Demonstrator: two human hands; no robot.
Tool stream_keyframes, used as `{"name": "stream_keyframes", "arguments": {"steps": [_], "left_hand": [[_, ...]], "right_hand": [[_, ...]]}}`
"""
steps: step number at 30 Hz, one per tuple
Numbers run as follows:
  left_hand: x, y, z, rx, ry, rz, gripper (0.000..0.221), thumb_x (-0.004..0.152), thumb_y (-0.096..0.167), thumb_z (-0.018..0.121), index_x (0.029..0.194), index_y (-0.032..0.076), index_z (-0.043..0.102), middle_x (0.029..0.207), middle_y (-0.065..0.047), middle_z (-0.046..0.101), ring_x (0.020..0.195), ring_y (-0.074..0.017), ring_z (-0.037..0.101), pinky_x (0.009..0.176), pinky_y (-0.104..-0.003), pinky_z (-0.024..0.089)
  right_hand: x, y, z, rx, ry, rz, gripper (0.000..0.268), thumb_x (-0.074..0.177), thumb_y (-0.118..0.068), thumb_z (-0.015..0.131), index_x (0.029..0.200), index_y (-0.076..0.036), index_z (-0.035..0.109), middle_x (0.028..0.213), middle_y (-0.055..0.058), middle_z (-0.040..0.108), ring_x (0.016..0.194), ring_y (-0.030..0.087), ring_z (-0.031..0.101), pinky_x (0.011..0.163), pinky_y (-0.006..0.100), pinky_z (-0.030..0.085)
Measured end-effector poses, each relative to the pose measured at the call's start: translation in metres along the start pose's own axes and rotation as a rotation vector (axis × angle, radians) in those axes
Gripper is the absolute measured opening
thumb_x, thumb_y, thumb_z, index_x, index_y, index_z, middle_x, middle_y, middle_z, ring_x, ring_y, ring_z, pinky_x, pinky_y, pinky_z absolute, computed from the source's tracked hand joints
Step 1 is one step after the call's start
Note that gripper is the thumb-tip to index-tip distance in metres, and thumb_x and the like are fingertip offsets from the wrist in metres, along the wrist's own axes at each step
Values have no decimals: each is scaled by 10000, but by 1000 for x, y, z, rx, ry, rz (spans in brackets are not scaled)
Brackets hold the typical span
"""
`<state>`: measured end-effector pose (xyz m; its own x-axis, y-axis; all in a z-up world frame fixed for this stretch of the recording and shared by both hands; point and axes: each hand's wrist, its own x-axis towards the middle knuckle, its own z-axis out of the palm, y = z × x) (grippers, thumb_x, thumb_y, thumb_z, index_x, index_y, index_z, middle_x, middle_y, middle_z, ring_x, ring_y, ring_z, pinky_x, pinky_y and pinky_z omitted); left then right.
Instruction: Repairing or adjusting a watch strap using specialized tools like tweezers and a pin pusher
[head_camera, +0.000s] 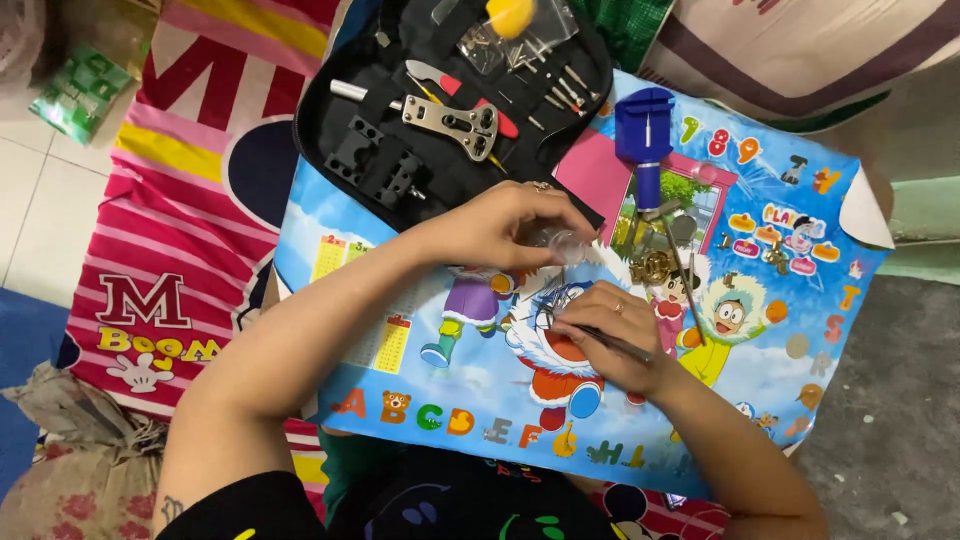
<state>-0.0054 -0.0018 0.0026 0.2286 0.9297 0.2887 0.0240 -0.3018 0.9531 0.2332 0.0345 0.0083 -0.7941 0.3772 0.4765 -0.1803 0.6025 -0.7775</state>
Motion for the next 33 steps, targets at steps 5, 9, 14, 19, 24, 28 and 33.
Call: {"name": "stream_keyframes", "arguments": {"steps": [5, 9, 14, 19, 24, 28, 33], "left_hand": [[0, -5, 2, 64, -17, 28, 281, 872, 62, 749, 1146, 116, 720, 986, -103, 719, 967, -311, 700, 885, -431, 518], [1, -6, 2, 77, -16, 39, 284, 862, 61, 760, 1139, 114, 719, 986, -101, 722, 966, -321, 697, 896, -424, 493], [0, -6, 2, 78, -22, 45, 290, 871, 80, 762, 1154, 129, 718, 992, -91, 728, 976, -325, 698, 912, -413, 472], [1, -1, 3, 70, -35, 44, 286, 867, 68, 769, 1144, 125, 727, 989, -94, 738, 963, -319, 709, 921, -407, 455], [0, 6, 1, 7, -50, 3, 326, 856, 31, 774, 1170, 101, 723, 1011, -114, 735, 986, -297, 709, 917, -402, 498], [2, -3, -5, 66, -152, -40, 328, 927, 102, 734, 1243, 148, 658, 1160, -37, 669, 897, -135, 645, 681, -243, 533], [1, 7, -3, -31, -83, -100, 352, 894, 37, 750, 1232, 105, 678, 1128, -68, 687, 922, -148, 631, 793, -296, 518]], "right_hand": [[0, 3, -1, 8, 0, -11, 47, 916, -17, 759, 877, 9, 752, 753, 145, 725, 591, 313, 663, 530, 366, 553], [0, 7, 0, 4, 2, -15, 54, 928, -26, 752, 888, 8, 761, 770, 146, 732, 607, 317, 671, 528, 365, 556], [-12, 6, -5, 17, 21, -55, 21, 915, -9, 764, 912, 9, 755, 791, 163, 739, 619, 328, 668, 513, 383, 549], [-32, 24, -26, 87, 273, -104, 88, 977, 20, 651, 1001, -5, 732, 804, 110, 724, 620, 182, 612, 575, 282, 511], [-9, 17, -19, 47, 421, 11, 71, 992, -29, 712, 949, 18, 682, 816, 169, 705, 708, 227, 664, 650, 305, 527], [-14, 7, -56, -35, 549, -141, 98, 1050, -107, 482, 1066, -92, 578, 868, 79, 617, 732, 206, 635, 606, 298, 576], [-58, -39, -154, -130, 610, -419, 375, 1112, -445, 357, 1086, -107, 519, 1080, 118, 522, 977, 284, 506, 864, 446, 480]]}}
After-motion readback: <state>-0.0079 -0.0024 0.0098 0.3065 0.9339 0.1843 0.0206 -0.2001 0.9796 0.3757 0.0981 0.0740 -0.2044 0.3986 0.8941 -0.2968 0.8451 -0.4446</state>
